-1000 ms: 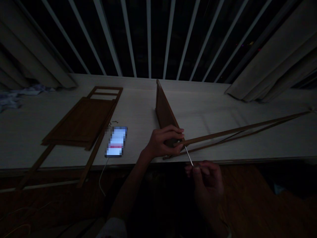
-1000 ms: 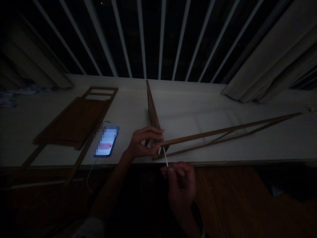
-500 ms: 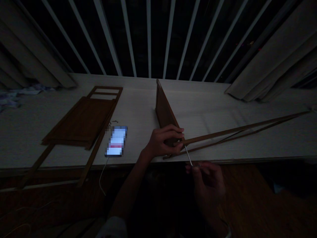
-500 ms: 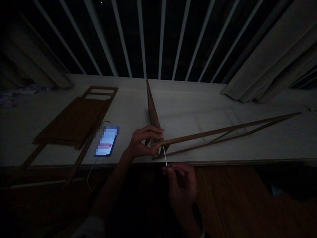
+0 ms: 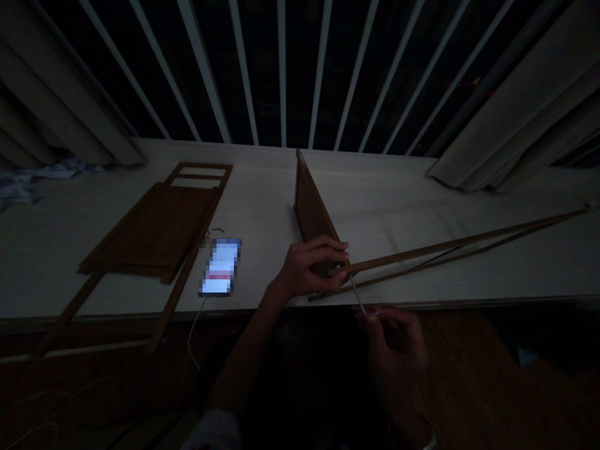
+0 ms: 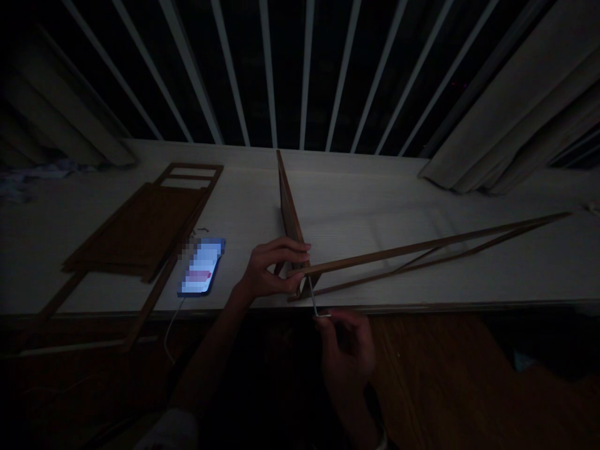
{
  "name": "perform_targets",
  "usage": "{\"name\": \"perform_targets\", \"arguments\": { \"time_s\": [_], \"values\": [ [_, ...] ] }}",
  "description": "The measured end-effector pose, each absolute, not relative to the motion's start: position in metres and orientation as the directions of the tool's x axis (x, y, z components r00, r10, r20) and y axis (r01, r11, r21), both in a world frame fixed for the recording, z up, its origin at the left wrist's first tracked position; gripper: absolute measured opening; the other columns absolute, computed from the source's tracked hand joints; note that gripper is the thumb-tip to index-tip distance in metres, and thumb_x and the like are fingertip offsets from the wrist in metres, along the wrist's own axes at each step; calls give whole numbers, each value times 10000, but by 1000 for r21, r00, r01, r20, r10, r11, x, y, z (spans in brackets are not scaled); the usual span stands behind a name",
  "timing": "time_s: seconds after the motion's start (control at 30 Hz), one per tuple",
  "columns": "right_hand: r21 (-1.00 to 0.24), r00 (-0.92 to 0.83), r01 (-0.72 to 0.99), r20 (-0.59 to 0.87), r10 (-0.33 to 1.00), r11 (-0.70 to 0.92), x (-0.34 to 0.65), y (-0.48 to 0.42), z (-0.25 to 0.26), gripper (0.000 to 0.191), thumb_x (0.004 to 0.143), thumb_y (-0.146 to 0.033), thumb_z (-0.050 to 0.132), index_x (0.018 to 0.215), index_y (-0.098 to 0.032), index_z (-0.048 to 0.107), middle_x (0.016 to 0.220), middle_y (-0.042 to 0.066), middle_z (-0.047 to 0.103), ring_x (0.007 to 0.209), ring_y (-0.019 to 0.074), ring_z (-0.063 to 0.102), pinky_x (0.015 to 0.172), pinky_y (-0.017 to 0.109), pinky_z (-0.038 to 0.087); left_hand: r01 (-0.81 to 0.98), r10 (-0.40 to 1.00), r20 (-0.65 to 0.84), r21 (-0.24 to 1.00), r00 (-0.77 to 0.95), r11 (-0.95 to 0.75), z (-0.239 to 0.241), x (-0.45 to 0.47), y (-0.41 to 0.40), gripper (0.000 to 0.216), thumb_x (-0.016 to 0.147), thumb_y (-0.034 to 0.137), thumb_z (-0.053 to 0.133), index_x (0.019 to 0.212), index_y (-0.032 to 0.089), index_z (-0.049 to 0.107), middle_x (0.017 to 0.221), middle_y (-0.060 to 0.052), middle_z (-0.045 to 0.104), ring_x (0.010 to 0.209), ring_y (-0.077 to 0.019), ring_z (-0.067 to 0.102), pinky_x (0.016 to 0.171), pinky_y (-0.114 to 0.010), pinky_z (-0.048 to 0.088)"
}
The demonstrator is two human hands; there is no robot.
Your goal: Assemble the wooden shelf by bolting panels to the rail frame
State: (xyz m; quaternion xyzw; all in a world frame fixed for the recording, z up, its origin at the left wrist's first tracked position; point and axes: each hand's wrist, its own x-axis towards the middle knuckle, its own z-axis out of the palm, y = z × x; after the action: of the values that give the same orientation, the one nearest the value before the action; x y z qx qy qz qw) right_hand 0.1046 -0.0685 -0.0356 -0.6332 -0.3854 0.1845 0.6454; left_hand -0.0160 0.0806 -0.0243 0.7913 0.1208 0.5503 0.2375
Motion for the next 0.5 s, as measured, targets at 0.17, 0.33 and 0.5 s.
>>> {"name": "perform_targets", "arguments": {
  "time_s": [0.17, 0.33, 0.5],
  "values": [
    [-962, 632, 251, 245, 735, 105, 105, -69, -38, 161, 717, -252, 687, 789, -192, 556, 667, -15, 621, 593, 121, 603, 559, 236, 494, -71, 456, 810, 514, 368, -855, -25, -16, 81, 274, 632, 172, 676, 901, 145, 631, 965, -79, 646, 878, -133, 641, 726, -244, 544],
    [-964, 624, 251, 233, 745, 91, 106, -69, -39, 164, 730, -280, 672, 793, -190, 551, 657, -10, 623, 586, 126, 600, 558, 247, 493, -71, 456, 813, 511, 361, -856, -23, -16, 80, 251, 643, 178, 668, 889, 143, 632, 958, -77, 648, 878, -132, 641, 720, -238, 543],
    [-954, 630, 294, 235, 740, 53, 106, -69, -38, 195, 718, -326, 675, 766, -183, 551, 623, -10, 622, 555, 125, 591, 531, 236, 479, -72, 457, 810, 514, 367, -855, -24, -16, 80, 259, 646, 178, 664, 901, 150, 631, 964, -73, 644, 889, -133, 639, 736, -242, 540]
  ]
}}
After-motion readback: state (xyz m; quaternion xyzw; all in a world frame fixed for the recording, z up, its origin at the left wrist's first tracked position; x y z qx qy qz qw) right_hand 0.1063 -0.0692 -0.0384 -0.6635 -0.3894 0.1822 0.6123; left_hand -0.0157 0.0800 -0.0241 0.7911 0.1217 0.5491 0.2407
